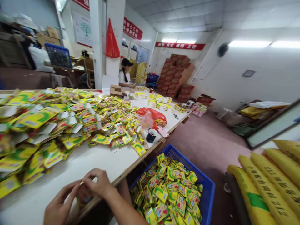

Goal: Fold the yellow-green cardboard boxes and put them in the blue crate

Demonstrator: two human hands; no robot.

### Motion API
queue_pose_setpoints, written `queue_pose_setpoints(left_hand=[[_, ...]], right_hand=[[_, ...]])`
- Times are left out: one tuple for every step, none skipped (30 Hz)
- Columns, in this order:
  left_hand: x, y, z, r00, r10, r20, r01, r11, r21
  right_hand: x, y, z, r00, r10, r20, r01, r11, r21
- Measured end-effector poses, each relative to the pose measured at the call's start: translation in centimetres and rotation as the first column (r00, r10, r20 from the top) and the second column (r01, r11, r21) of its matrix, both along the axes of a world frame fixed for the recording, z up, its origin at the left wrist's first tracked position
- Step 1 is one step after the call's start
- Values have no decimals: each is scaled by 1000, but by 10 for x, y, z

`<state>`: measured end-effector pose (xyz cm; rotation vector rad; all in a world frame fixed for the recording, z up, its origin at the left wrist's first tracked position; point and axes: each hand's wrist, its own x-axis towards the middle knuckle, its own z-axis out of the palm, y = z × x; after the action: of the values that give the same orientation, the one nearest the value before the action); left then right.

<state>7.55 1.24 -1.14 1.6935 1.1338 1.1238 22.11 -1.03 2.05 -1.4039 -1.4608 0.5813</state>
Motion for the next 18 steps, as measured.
queue_pose_setpoints(left_hand=[[0, -4, 8, 1000, 0, 17, 0, 1000, -28], [1, -6, 14, 999, -9, 38, 11, 999, -50], [2, -7, 18, 998, -13, 58, 17, 997, -75], [2, -8, 20, 997, 2, 74, 5, 996, -95], [3, -7, 21, 995, -1, 96, 11, 994, -112], [3, -7, 20, 992, -4, 124, 20, 992, -127], [3, -6, 19, 988, -6, 153, 28, 990, -142], [2, -7, 17, 983, -13, 183, 42, 987, -155], [2, -8, 15, 977, -17, 211, 53, 985, -166], [1, -9, 14, 972, -21, 234, 63, 983, -172], [0, -11, 13, 968, -27, 251, 73, 982, -174], [0, -13, 12, 965, -37, 261, 84, 982, -171], [-1, -16, 13, 964, -50, 260, 96, 982, -164], [-2, -20, 13, 967, -64, 248, 105, 982, -155], [-2, -23, 14, 970, -70, 234, 106, 983, -147], [-2, -27, 15, 972, -71, 223, 105, 984, -144], [-3, -30, 16, 973, -70, 219, 103, 984, -144], [-3, -33, 16, 974, -65, 218, 98, 984, -147]], right_hand=[[-1, -1, 2, 1000, -3, -1, 3, 1000, 5], [-1, -2, 3, 1000, -11, -4, 11, 1000, 6], [-2, -2, 5, 1000, -20, -6, 20, 1000, 3], [-2, -2, 6, 1000, -24, -7, 24, 1000, -6], [-3, -1, 6, 1000, -25, -8, 25, 1000, -17], [-2, 0, 7, 1000, -19, -9, 19, 999, -27], [-2, 0, 7, 1000, -10, -14, 9, 999, -36], [-2, -1, 7, 1000, 2, -26, -3, 999, -44], [-1, -1, 6, 999, 14, -48, -17, 998, -53], [-2, -3, 5, 997, 26, -73, -31, 998, -63], [-3, -5, 4, 994, 36, -100, -43, 996, -72], [-6, -7, 3, 991, 48, -126, -58, 995, -81], [-9, -11, 2, 987, 59, -148, -73, 993, -89], [-11, -15, 1, 985, 64, -162, -79, 993, -88], [-13, -21, 2, 985, 55, -165, -69, 995, -75], [-11, -27, 3, 987, 30, -156, -38, 998, -51], [-5, -35, 6, 990, -23, -138, 22, 1000, -13], [6, -45, 10, 988, -112, -110, 117, 992, 40]])
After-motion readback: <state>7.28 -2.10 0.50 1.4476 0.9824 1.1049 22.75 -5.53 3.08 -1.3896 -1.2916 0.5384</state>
